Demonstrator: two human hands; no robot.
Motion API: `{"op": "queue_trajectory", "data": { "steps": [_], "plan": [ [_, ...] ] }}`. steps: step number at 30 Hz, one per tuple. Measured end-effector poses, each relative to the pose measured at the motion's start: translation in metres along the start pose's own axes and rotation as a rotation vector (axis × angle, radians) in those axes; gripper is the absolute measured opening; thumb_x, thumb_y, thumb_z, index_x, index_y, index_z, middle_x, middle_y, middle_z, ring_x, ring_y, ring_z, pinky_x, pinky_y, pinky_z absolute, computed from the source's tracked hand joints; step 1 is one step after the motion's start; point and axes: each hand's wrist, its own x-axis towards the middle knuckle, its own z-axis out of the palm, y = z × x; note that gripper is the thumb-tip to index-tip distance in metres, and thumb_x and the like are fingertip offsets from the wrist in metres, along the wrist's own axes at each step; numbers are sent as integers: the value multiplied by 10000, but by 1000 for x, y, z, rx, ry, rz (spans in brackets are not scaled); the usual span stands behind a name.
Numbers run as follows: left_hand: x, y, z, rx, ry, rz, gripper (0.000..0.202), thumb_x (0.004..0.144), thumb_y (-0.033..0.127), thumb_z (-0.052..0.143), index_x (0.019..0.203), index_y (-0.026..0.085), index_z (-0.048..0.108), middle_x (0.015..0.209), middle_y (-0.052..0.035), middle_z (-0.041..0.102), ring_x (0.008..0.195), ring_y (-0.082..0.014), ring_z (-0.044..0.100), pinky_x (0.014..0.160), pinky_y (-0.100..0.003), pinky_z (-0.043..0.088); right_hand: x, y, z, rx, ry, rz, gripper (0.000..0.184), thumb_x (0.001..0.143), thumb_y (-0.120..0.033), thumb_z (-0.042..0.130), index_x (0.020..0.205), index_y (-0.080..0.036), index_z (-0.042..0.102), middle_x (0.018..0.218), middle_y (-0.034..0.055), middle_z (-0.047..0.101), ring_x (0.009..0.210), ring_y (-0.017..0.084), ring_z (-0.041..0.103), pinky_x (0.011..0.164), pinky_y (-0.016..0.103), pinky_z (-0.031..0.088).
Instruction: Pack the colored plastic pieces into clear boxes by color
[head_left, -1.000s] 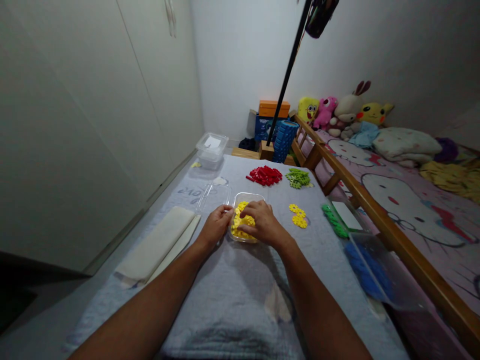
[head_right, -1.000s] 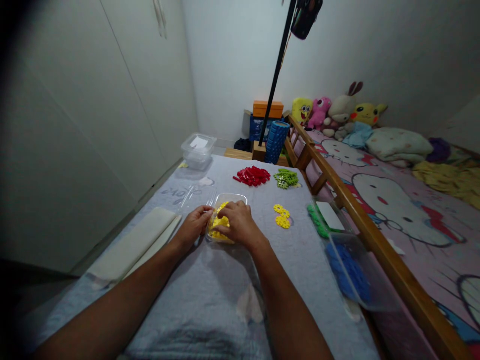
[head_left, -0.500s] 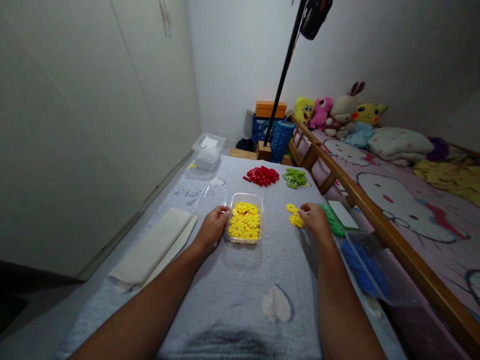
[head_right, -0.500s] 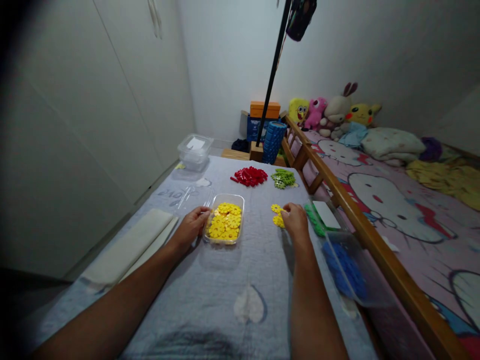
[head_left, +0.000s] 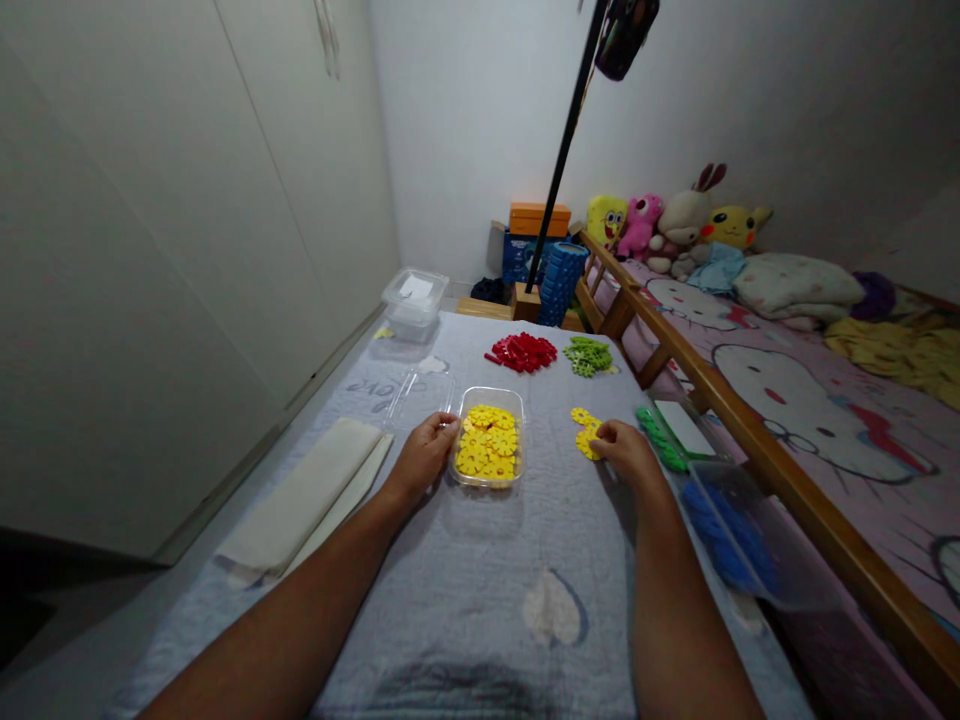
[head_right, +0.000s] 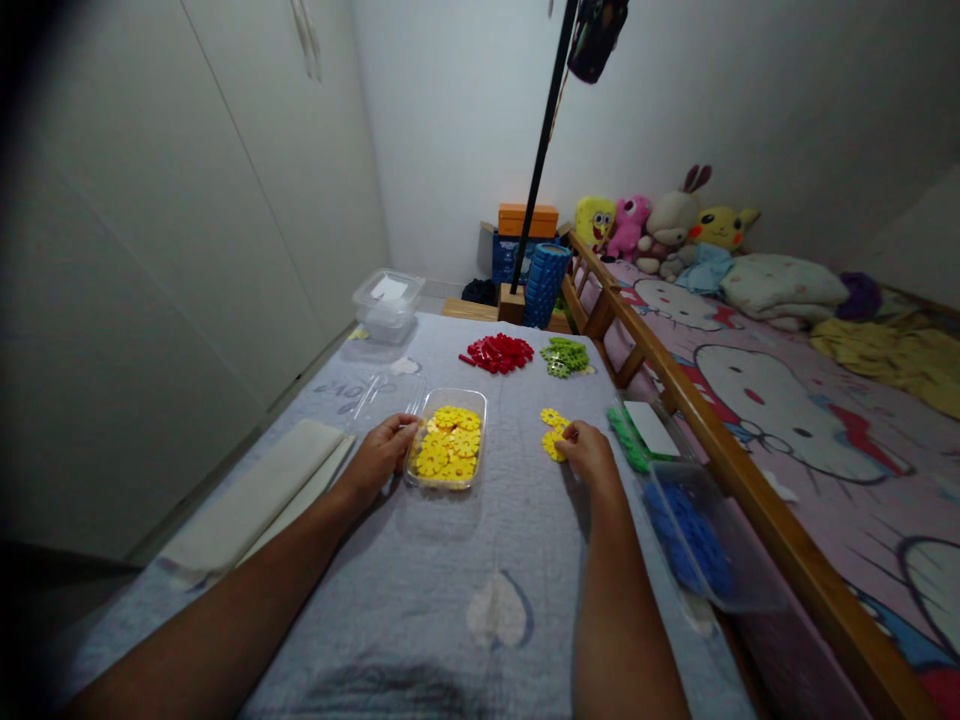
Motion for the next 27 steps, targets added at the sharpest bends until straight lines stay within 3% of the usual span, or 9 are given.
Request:
{"op": "queue_trajectory", "data": {
  "steps": [6,11,15,20,24,27],
  "plan": [
    [2,-2,-1,-28,-38,2,400,724,502,701,946,193,576,679,28,654,568,-124,612,521,-207,461,1,8,-9,206,-6,-29,108,638,-303,595,624,-198,571,605,-5,576,575,147,512,532,257,343],
    [1,-1,-1,6,-21,10,399,718,503,700,932,186,587,598,51,602,479,-98,536,450,-182,383,-3,-5,-22,301,59,2,152,600,-327,612,644,-181,606,588,2,576,566,150,508,542,271,369],
    [2,-3,-2,-19,-29,12,407,711,509,710,930,189,585,655,33,636,544,-117,588,500,-198,433,-13,-38,-24,510,101,-13,271,631,-418,665,738,-171,631,654,19,615,595,151,531,559,268,408],
    [3,-5,-3,-10,-25,15,412,712,514,716,929,186,594,674,21,646,556,-123,598,500,-201,432,-34,-95,2,618,-97,-215,240,709,-408,677,790,-183,656,749,26,664,698,166,588,670,289,467],
    [1,-2,-2,14,-17,15,397,721,508,703,923,186,592,629,37,624,481,-95,526,452,-186,374,-53,-130,22,404,-137,-479,115,817,-298,636,846,-215,712,857,34,713,853,194,601,833,354,457],
    [-1,1,-1,26,-9,19,377,734,496,687,921,182,593,578,59,581,420,-68,438,427,-179,328,-63,-144,26,212,-206,-589,105,851,-207,632,876,-243,727,923,33,738,959,216,580,936,416,387]
  ]
}}
